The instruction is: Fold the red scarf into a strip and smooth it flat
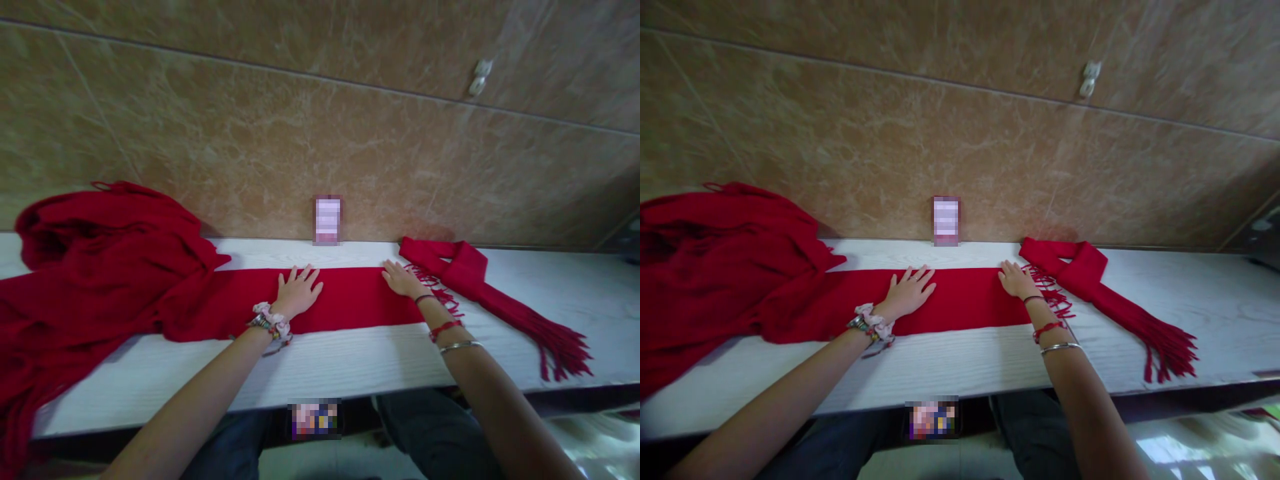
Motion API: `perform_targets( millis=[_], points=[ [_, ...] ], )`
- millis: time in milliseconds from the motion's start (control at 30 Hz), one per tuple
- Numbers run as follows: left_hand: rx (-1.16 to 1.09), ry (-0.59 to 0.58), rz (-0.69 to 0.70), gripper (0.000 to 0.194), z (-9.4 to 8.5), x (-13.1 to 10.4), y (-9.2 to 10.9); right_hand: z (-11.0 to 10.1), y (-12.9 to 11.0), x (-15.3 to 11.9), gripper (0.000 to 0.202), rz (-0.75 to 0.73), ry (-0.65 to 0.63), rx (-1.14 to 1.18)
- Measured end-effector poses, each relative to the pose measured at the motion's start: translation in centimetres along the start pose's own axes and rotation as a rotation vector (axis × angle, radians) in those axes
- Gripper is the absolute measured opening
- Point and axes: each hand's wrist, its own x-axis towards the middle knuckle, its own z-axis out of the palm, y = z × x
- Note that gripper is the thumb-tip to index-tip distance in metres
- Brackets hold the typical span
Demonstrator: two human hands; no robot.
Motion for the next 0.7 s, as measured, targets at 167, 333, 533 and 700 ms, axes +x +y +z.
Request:
perform_targets(
  millis=[167,333,533,700],
  points=[
    [-0.006,0.093,0.005,0.053,-0.7,-0.2,-0.9,-2.0,-4.3,0.0,0.049,-0.066,0.122,0.046],
    [0.007,0.073,-0.188,0.058,0.1,-0.8,-3.0,-1.7,-11.5,-1.0,0.051,-0.445,0.052,0.158],
    [0.024,0.073,-0.212,0.058,1.3,-0.8,-3.6,0.5,-3.9,-2.7,0.049,-0.227,0.008,0.046],
    [0.009,0.082,-0.208,0.057,0.7,-1.0,-3.2,0.1,1.7,-3.3,0.046,-0.033,0.074,-0.073]
  ],
)
